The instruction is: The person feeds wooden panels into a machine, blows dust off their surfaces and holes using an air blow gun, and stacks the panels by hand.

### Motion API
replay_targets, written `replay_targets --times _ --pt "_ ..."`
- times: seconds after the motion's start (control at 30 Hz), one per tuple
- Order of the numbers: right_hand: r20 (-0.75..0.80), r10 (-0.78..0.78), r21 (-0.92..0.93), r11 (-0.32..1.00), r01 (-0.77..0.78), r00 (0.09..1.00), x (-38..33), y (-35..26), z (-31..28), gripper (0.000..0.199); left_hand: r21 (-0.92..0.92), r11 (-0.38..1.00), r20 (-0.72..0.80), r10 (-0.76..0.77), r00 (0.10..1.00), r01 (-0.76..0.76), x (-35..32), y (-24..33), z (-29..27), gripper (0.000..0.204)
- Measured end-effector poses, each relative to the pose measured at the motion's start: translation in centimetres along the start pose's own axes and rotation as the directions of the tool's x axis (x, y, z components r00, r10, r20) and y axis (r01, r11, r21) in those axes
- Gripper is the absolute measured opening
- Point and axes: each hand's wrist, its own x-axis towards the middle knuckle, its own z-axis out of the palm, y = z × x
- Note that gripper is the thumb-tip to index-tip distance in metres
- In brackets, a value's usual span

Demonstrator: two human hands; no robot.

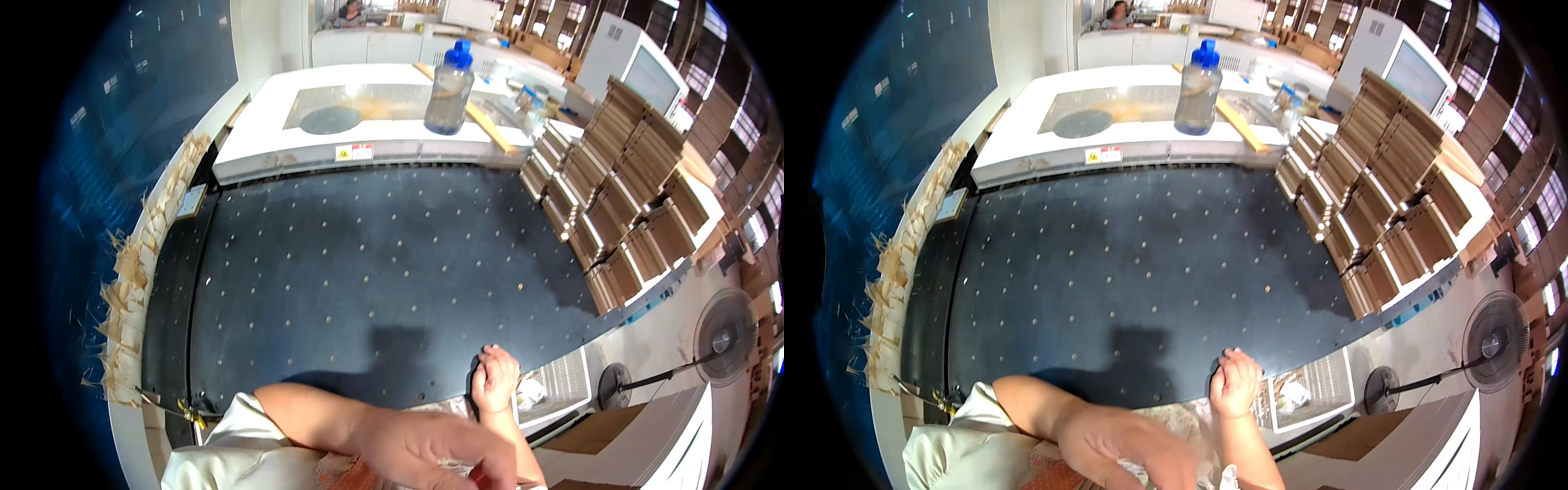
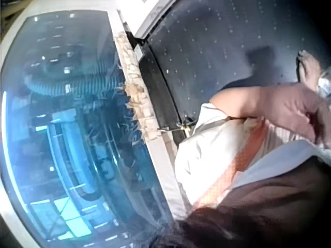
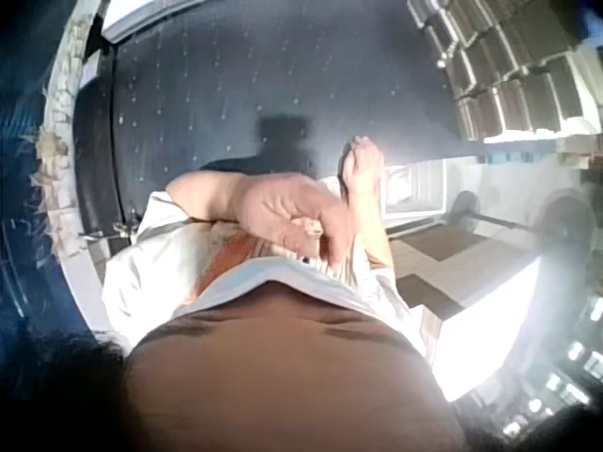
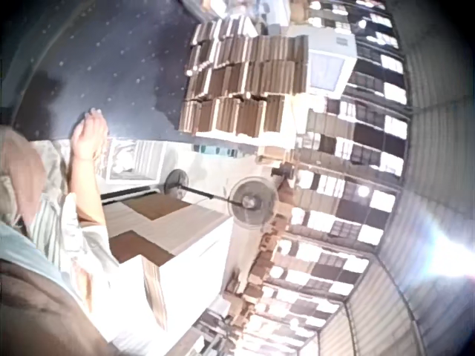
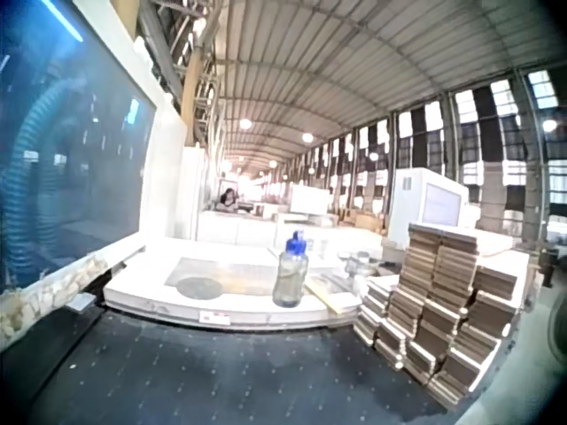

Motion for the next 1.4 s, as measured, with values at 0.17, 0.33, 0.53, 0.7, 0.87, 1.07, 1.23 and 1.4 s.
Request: replay_targets --times 0.17,0.33,0.53,0.7,0.87,1.07,1.23,1.4 --pt "0.01 -0.014 -0.031 0.999 0.014 1.0 -0.1 -0.3 0.1 0.015 -0.022 0.982 0.023 -0.188 0.982 0.189 -2.2 -1.3 -0.5 0.027" --pt "0.023 0.008 -0.006 1.0 -0.008 1.0 -0.2 -0.6 0.0 0.016 0.001 0.975 0.053 -0.222 0.974 0.222 -2.9 -1.9 -0.6 0.028" --pt "0.023 0.014 0.008 1.0 -0.014 1.0 0.1 -0.5 0.1 0.017 0.039 0.98 0.074 -0.199 0.977 0.197 -2.8 -1.7 -0.8 0.03" --pt "0.009 0.013 -0.031 0.999 -0.013 1.0 -0.1 0.1 0.1 0.016 0.061 0.989 0.09 -0.138 0.986 0.133 -2.9 -1.3 -0.9 0.031" --pt "0.002 -0.015 -0.014 1.0 0.015 1.0 0.1 -0.5 0.4 0.014 0.097 0.994 0.071 -0.06 0.996 0.053 -3.0 -1.1 -1.2 0.032" --pt "0.018 -0.001 -0.018 1.0 0.001 1.0 0.0 -0.4 0.4 0.013 -0.081 0.988 0.138 0.144 0.98 -0.134 -3.3 -1.0 -1.6 0.038" --pt "0.031 -0.017 -0.006 1.0 0.017 0.999 -0.5 0.0 0.4 0.015 0.008 0.987 0.086 0.16 0.983 -0.161 -3.8 -0.8 -0.8 0.029" --pt "0.042 -0.024 -0.007 1.0 0.024 0.999 -0.6 0.1 0.6 0.015 0.108 0.976 0.205 0.163 0.965 -0.188 -4.2 0.9 -1.2 0.025"
